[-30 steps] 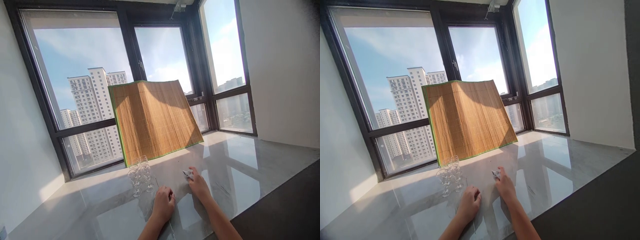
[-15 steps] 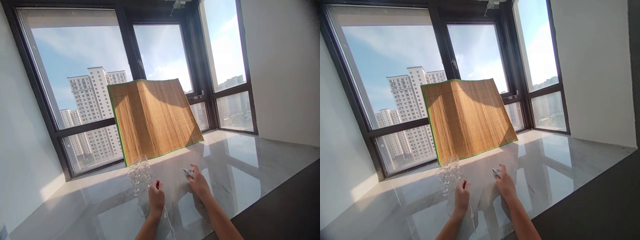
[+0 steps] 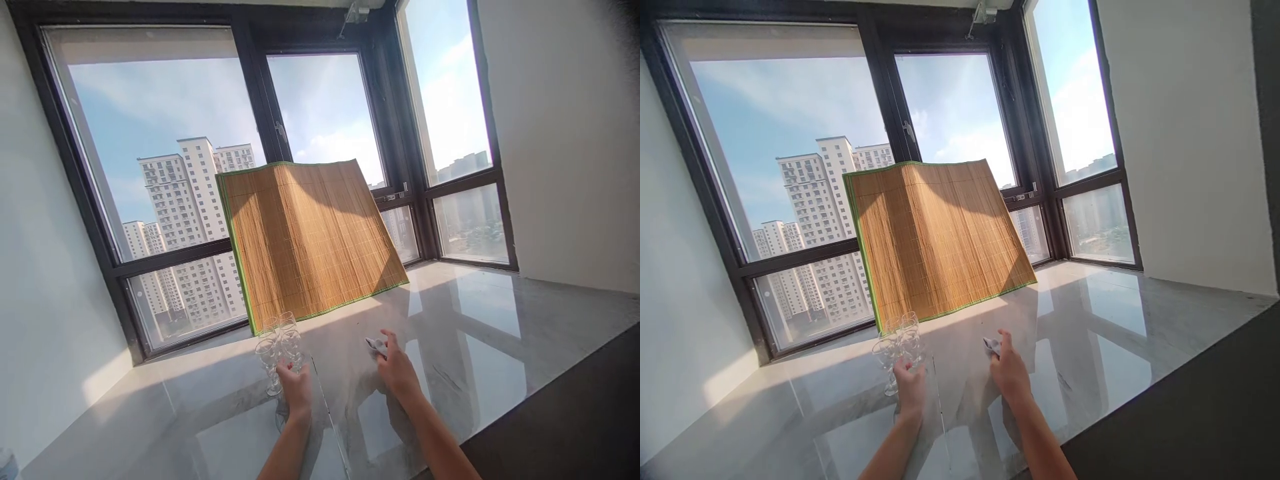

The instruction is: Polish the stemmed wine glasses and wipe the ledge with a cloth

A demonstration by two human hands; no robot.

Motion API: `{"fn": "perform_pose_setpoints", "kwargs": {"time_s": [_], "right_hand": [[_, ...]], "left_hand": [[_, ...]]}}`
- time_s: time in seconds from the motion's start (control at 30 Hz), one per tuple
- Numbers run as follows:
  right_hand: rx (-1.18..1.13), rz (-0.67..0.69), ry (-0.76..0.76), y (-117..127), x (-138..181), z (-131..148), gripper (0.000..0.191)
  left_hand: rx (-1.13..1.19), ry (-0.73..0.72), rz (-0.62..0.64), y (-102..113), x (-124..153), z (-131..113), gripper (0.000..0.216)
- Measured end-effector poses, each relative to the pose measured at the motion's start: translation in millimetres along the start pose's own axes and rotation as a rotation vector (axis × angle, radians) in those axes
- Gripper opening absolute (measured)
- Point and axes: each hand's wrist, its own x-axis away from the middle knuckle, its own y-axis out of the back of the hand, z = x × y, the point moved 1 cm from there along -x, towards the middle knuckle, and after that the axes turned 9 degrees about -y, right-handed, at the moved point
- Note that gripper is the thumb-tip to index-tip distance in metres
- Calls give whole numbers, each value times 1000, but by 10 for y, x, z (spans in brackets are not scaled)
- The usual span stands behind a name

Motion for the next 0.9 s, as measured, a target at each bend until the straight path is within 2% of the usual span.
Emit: {"fn": "perform_pose_setpoints", "kwargs": {"time_s": [0.17, 0.3, 0.43, 0.6, 0.73, 0.9], "right_hand": [[8, -41, 44, -16, 125, 225, 55], [41, -50, 71, -77, 247, 399, 54], [13, -72, 95, -201, 330, 484, 48], [-25, -77, 183, -305, 379, 532, 46], [-97, -86, 293, -330, 462, 633, 51], [-129, -37, 414, -371, 612, 768, 55]], "left_hand": [[-191, -112, 208, -46, 9, -134, 45], [-233, -423, 303, -65, 170, -303, 40], [-451, -693, 374, -50, 326, -435, 45], [-563, -833, 355, 44, 336, -568, 42], [-632, -837, 285, 149, 285, -652, 26], [-674, -883, 273, 227, 310, -698, 25]]}}
